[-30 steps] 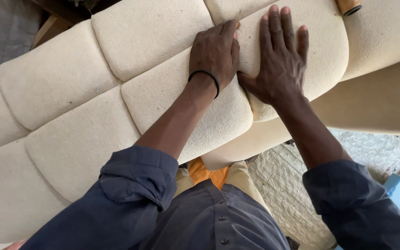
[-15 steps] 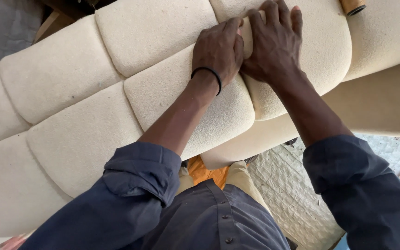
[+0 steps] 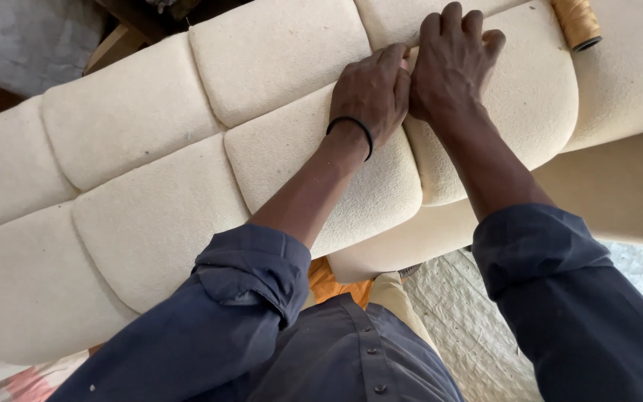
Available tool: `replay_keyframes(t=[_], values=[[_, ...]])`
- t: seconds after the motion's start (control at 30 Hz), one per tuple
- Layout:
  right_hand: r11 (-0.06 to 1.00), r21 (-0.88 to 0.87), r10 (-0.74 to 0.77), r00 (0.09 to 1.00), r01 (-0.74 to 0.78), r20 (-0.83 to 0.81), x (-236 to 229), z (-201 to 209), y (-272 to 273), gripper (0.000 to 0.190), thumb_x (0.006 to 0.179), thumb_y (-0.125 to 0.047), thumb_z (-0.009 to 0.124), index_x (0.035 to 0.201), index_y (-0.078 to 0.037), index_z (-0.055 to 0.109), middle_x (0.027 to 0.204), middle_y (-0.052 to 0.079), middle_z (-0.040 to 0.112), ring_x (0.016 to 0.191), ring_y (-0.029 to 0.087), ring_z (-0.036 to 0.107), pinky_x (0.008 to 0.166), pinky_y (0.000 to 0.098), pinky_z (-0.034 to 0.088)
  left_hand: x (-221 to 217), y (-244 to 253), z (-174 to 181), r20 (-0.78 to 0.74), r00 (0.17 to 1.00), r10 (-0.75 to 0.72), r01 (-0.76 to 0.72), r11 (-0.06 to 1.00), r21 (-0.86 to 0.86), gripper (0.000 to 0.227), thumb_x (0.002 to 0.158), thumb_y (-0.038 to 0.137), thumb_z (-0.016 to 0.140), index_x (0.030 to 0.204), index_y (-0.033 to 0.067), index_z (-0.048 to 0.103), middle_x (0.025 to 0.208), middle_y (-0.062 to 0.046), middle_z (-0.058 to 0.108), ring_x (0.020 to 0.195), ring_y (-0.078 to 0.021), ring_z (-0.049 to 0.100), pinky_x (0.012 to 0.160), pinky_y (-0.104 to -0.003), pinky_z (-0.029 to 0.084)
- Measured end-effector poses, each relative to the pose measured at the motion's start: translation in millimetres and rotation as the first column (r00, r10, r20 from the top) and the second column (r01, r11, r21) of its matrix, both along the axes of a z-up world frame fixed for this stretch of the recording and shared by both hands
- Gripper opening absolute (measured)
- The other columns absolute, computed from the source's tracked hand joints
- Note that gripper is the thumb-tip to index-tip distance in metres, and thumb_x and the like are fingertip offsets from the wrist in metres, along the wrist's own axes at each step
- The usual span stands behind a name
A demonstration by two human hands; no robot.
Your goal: Tufting the upholstery of a white sofa by pulling thread through the padding and fabric to create a quilted pattern.
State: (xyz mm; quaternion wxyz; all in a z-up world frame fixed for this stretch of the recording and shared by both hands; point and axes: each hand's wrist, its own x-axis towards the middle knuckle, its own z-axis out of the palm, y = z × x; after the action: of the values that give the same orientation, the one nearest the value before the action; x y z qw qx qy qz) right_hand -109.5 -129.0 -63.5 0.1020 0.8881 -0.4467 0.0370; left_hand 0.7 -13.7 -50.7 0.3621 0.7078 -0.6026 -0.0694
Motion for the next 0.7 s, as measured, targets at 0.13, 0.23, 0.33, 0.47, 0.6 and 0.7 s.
replay_keyframes(t=[0.13, 0.23, 0.33, 0.47, 0.6, 0.7], values=[[0.999, -0.010, -0.040, 0.999, 0.039, -0.009, 6, -10, -16, 0.029, 0.095, -0.035, 0.076, 0.119, -0.019, 0.072, 0.117, 0.008, 0.064, 0.106, 0.034, 0.054, 0.086, 0.0539, 0.041, 1, -3, -4, -0.050, 0.999, 0.012, -0.013, 1.000, -0.028, 0.032, 0.115, 0.022, 0.041, 0.124, 0.0094, 0.068, 0.108, -0.014, 0.085, 0.083, -0.0393, 0.076, 0.081, -0.055, 0.059], [0.997, -0.052, -0.050, 0.999, 0.050, 0.001, 7, -32, -35, 0.018, 0.099, -0.020, 0.082, 0.115, -0.016, 0.076, 0.113, 0.008, 0.067, 0.105, 0.034, 0.056, 0.083, 0.0540, 0.041, 0, -3, -8, -0.030, 1.000, 0.010, -0.010, 1.000, -0.018, 0.036, 0.114, 0.025, 0.040, 0.130, 0.0096, 0.069, 0.119, -0.016, 0.087, 0.094, -0.0407, 0.080, 0.088, -0.056, 0.060], [0.995, -0.067, -0.068, 0.998, 0.069, 0.018, 12, -34, -39, 0.014, 0.103, -0.017, 0.074, 0.116, -0.015, 0.077, 0.115, 0.008, 0.068, 0.108, 0.036, 0.056, 0.081, 0.0568, 0.042, 1, -3, -4, -0.043, 0.999, 0.009, -0.008, 1.000, 0.012, 0.040, 0.116, 0.029, 0.035, 0.130, 0.0098, 0.068, 0.122, -0.015, 0.086, 0.093, -0.0401, 0.079, 0.089, -0.055, 0.060], [0.993, 0.010, -0.119, 0.993, 0.119, 0.012, 20, -28, -43, 0.015, 0.103, -0.017, 0.077, 0.118, -0.016, 0.077, 0.116, 0.009, 0.070, 0.109, 0.037, 0.056, 0.086, 0.0596, 0.043, 1, 1, 4, -0.078, 0.997, 0.001, -0.002, 1.000, -0.005, 0.039, 0.117, 0.030, 0.033, 0.122, 0.0112, 0.067, 0.113, -0.013, 0.086, 0.087, -0.0370, 0.078, 0.084, -0.053, 0.060], [0.980, 0.065, -0.189, 0.982, 0.187, 0.026, 32, -28, -48, 0.019, 0.106, -0.016, 0.072, 0.123, -0.018, 0.080, 0.124, 0.009, 0.072, 0.117, 0.038, 0.054, 0.091, 0.0628, 0.040, -4, 11, 2, -0.110, 0.994, -0.003, -0.003, 0.999, -0.050, 0.040, 0.117, 0.030, 0.037, 0.135, 0.0087, 0.065, 0.121, -0.016, 0.084, 0.098, -0.0397, 0.079, 0.092, -0.055, 0.061], [0.953, 0.167, -0.261, 0.965, 0.253, 0.028, 38, 4, -33, 0.044, 0.091, -0.026, 0.083, 0.133, -0.015, 0.076, 0.133, 0.012, 0.068, 0.127, 0.041, 0.051, 0.102, 0.0692, 0.037, -20, 37, -20, 0.000, 1.000, 0.021, -0.021, 0.997, -0.075, 0.055, 0.108, 0.022, 0.052, 0.160, 0.0054, 0.046, 0.151, -0.020, 0.064, 0.135, -0.0412, 0.062, 0.120, -0.056, 0.048]])
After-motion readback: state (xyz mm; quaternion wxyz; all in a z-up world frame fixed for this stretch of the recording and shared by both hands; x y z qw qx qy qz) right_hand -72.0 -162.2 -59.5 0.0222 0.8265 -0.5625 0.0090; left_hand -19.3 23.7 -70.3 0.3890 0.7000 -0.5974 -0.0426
